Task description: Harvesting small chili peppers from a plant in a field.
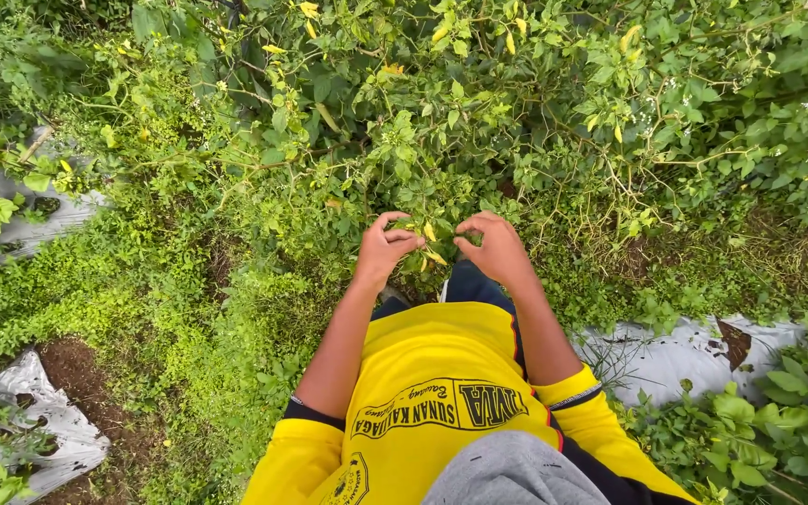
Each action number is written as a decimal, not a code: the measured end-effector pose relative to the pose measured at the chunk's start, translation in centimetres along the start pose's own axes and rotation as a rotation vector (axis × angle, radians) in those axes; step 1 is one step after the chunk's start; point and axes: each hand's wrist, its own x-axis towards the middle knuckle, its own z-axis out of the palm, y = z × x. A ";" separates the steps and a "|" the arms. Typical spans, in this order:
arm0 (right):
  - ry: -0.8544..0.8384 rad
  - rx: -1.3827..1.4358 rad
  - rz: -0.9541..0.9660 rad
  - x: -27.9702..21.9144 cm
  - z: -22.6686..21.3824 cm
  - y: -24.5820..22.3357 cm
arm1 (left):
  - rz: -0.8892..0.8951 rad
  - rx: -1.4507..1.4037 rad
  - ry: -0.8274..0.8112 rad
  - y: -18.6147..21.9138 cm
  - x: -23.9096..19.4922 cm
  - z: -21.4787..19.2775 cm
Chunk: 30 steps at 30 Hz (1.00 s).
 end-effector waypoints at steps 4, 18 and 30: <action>-0.032 0.121 -0.025 0.1 0.7 -0.9 | -0.005 0.000 -0.007 -0.2 0.1 0.5; -0.067 0.025 -0.032 0.9 3.3 0.4 | 0.058 0.070 -0.012 -0.8 0.6 1.3; -0.076 -0.017 -0.076 0.8 3.4 0.4 | 0.060 0.087 -0.067 -1.3 0.4 1.5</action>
